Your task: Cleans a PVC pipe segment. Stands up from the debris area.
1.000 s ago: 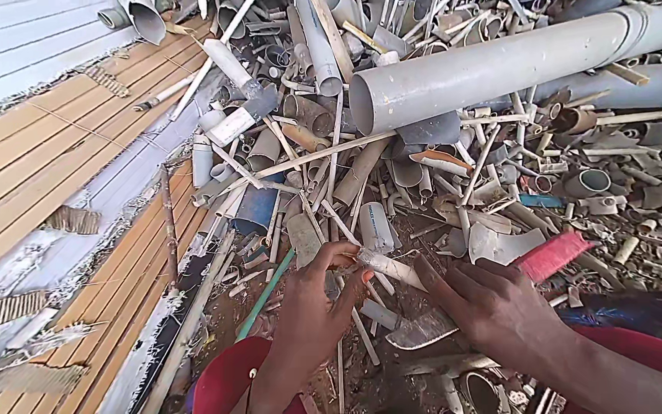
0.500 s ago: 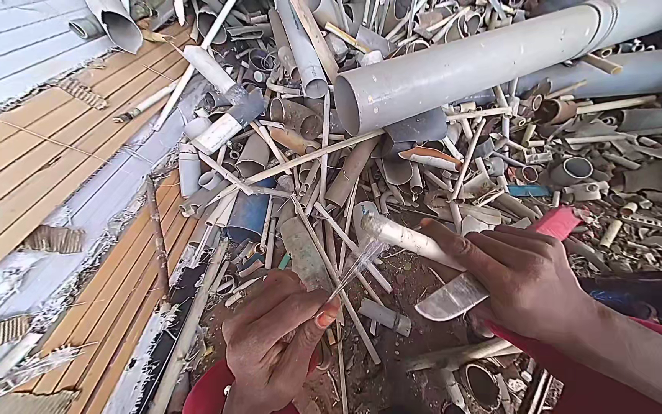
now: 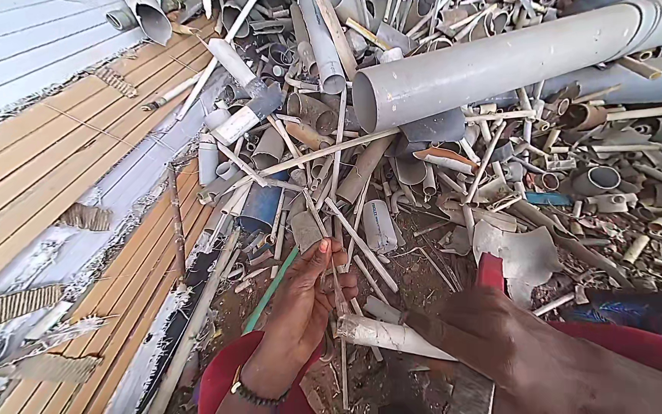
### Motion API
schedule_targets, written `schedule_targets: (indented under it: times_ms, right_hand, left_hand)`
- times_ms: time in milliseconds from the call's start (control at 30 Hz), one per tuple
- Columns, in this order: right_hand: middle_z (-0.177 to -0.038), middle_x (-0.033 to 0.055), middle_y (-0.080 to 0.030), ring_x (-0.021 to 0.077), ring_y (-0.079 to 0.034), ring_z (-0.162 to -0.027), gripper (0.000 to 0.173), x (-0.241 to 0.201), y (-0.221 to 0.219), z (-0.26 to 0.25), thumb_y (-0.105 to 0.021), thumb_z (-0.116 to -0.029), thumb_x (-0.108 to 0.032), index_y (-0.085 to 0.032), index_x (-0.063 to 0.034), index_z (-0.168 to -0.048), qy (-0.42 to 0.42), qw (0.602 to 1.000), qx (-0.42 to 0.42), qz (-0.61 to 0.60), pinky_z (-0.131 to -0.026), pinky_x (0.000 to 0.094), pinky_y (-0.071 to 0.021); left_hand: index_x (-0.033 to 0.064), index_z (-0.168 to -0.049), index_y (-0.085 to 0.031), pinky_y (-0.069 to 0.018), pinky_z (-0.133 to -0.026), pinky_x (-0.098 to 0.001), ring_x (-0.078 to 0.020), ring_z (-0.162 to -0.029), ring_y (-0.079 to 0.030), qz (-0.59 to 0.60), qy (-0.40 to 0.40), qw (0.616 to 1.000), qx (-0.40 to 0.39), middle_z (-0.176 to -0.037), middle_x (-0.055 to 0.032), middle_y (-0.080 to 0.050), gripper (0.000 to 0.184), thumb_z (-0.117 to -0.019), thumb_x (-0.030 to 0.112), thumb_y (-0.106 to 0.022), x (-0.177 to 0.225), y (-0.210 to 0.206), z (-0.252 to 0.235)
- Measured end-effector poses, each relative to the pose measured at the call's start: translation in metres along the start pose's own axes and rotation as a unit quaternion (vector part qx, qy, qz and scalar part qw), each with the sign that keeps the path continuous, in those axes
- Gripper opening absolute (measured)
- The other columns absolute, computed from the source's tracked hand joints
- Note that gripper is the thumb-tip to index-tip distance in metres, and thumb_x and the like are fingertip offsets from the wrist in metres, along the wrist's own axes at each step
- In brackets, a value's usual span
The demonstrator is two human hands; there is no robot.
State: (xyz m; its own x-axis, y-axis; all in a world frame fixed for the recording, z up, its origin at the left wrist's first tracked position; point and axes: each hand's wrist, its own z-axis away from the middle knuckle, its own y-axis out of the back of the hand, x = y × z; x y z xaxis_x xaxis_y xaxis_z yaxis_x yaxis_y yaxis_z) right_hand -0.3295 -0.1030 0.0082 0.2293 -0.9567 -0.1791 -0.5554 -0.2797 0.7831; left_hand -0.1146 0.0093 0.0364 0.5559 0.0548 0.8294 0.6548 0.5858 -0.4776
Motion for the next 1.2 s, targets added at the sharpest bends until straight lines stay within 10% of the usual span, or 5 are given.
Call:
schedule_targets:
  times_ms: [300, 667, 933, 1100, 1200]
  right_hand:
    - [-0.052, 0.0013, -0.047, 0.0182, -0.046, -0.043, 0.025, -0.009, -0.004, -0.003, -0.043, -0.1007, -0.004, -0.068, 0.0018, -0.104, 0.040, 0.975, -0.091, 0.196, -0.043, 0.0312, -0.0395]
    - [-0.058, 0.0125, -0.057, 0.0304, -0.058, -0.046, 0.022, 0.042, 0.007, -0.013, -0.056, -0.0872, -0.005, -0.070, 0.0047, -0.101, -0.136, 0.934, 0.032, 0.330, -0.041, 0.0392, -0.0422]
    - [-0.053, 0.0025, -0.051, 0.0204, -0.055, -0.044, 0.014, 0.024, 0.005, -0.011, -0.064, -0.0772, -0.024, -0.062, -0.0109, -0.076, -0.201, 0.966, 0.055, 0.155, -0.038, 0.0358, -0.0396]
    - [-0.056, 0.0005, -0.055, 0.0111, -0.053, -0.048, 0.026, 0.016, 0.004, -0.012, -0.070, -0.0838, -0.036, -0.070, -0.0103, -0.081, -0.310, 0.950, 0.006, -0.038, -0.045, 0.0299, -0.0414]
    - [-0.059, -0.0003, -0.056, 0.0082, -0.051, -0.052, 0.028, 0.019, 0.010, -0.014, -0.072, -0.0843, -0.036, -0.070, -0.0086, -0.083, -0.361, 0.929, -0.023, -0.077, -0.050, 0.0276, -0.0404]
  left_hand:
    - [0.0114, -0.092, -0.066, -0.0507, -0.048, -0.0123, 0.0017, -0.050, -0.055, 0.051, -0.074, 0.995, -0.043, -0.068, 0.0072, -0.060, 0.036, -0.1105, 0.013, -0.035, -0.004, 0.008, -0.006]
    - [0.0155, -0.103, -0.075, -0.0530, -0.070, -0.0155, 0.0003, -0.075, -0.065, 0.005, -0.256, 0.897, -0.360, -0.082, 0.0087, -0.069, 0.020, -0.1032, 0.025, -0.058, 0.004, 0.025, -0.003]
    - [0.0193, -0.123, -0.060, -0.0452, -0.049, -0.0102, 0.0041, -0.063, -0.053, -0.143, -0.194, 0.947, -0.214, -0.114, 0.0072, -0.060, 0.030, -0.0998, 0.038, -0.063, 0.000, 0.027, -0.012]
    - [0.0198, -0.110, -0.076, -0.0572, -0.087, -0.0226, -0.0049, -0.095, -0.068, -0.139, -0.238, 0.935, -0.222, -0.104, 0.0056, -0.072, 0.019, -0.0981, 0.032, -0.066, -0.008, 0.026, -0.012]
    - [0.0172, -0.101, -0.077, -0.0610, -0.086, -0.0292, -0.0108, -0.088, -0.073, 0.055, -0.186, 0.963, -0.186, -0.093, 0.0010, -0.074, 0.015, -0.0939, 0.029, -0.071, 0.004, 0.031, -0.015]
